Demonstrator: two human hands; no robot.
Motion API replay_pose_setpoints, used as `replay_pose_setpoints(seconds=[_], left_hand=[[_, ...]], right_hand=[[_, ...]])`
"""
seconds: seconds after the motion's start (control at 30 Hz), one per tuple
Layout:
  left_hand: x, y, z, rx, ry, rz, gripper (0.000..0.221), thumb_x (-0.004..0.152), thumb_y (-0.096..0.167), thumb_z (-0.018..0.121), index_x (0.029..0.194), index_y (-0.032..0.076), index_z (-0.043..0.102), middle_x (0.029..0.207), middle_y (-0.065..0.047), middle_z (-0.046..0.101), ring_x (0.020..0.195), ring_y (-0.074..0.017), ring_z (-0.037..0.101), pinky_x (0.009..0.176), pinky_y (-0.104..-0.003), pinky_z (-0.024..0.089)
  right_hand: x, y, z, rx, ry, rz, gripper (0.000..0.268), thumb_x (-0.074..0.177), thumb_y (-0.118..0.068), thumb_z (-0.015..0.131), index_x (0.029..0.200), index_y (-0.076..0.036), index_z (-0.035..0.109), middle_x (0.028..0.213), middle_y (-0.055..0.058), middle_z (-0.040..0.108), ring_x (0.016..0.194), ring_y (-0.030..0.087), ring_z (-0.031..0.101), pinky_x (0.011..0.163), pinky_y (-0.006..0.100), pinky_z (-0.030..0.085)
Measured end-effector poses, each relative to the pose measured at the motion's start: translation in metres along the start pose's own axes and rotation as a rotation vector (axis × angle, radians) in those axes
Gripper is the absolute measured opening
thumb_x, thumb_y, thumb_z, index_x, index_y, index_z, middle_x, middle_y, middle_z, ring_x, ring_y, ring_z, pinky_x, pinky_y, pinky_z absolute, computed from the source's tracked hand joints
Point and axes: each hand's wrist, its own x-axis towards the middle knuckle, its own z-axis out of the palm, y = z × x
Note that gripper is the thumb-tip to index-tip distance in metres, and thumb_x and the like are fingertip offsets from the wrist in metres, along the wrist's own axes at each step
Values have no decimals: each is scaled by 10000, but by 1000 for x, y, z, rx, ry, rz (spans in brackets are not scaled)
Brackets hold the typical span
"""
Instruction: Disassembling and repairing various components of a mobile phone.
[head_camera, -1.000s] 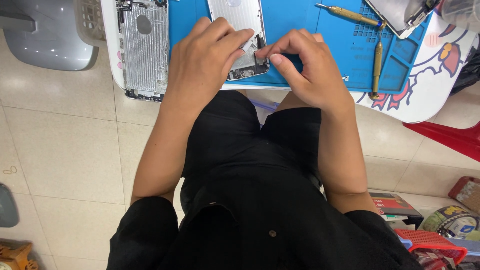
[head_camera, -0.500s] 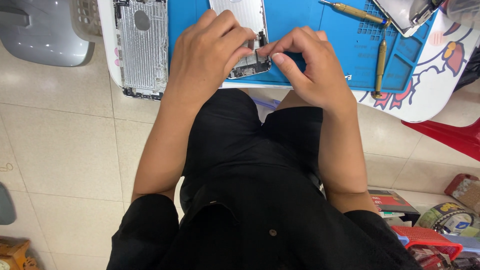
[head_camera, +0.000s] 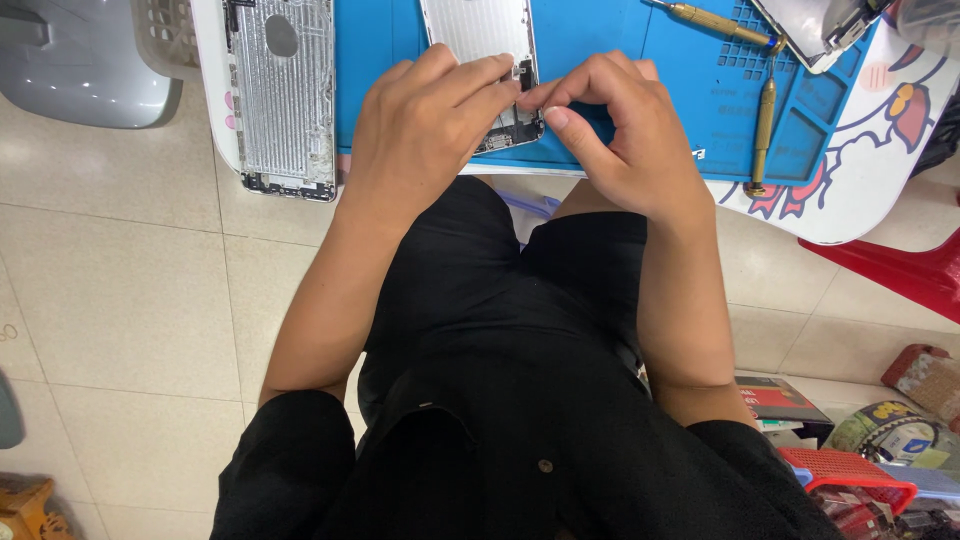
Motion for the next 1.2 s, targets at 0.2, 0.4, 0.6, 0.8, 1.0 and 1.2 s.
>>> replay_pose_setpoints(seconds=[0.2, 0.4, 0.6, 0.8, 1.0, 1.2], left_hand=[[-1, -2, -3, -28, 8, 20, 179, 906, 82, 800, 1080, 102, 768, 1154, 48, 706, 955, -140, 618, 776, -289, 554], [4, -3, -3, -50, -78, 5, 110, 931, 107, 842, 1010, 102, 765, 1043, 41, 685, 964, -146, 627, 771, -293, 563], [2, -6, 4, -24, -29, 24, 143, 895, 53, 801, 1031, 85, 767, 1169, 16, 720, 994, -156, 635, 843, -314, 568], [3, -7, 7, -188, -7, -33, 152, 948, 84, 809, 1098, 72, 784, 1147, 11, 763, 942, -158, 638, 833, -309, 551], [6, -8, 7, -305, 15, -141, 179, 913, 137, 867, 1079, 96, 815, 968, 15, 767, 828, -171, 632, 763, -312, 534], [3, -12, 5, -321, 20, -137, 261, 891, 90, 839, 1140, 46, 773, 1266, -32, 694, 1189, -230, 626, 1006, -345, 552]], right_hand=[[0, 1, 1, 4, -3, -26, 121, 1107, -160, 676, 1062, -65, 616, 1189, 17, 779, 1043, 170, 628, 998, 340, 356], [0, 2, 1, 18, 6, -31, 132, 1102, -163, 683, 1046, -62, 620, 1182, 19, 783, 1019, 169, 624, 979, 325, 369], [-1, 1, 2, 10, 14, -38, 128, 1106, -163, 681, 1054, -58, 630, 1174, 23, 783, 1053, 177, 623, 995, 342, 358], [-1, 4, 3, 21, 16, -53, 153, 1113, -166, 688, 1025, -58, 625, 1169, 26, 783, 1002, 161, 633, 961, 321, 363], [-1, 3, 3, 16, 16, -58, 154, 1109, -156, 694, 1027, -53, 614, 1150, 28, 783, 1013, 164, 643, 956, 320, 364], [-1, 2, 6, -43, 45, -71, 177, 1056, -97, 777, 1012, -58, 610, 1129, 15, 789, 1025, 159, 664, 941, 311, 373]])
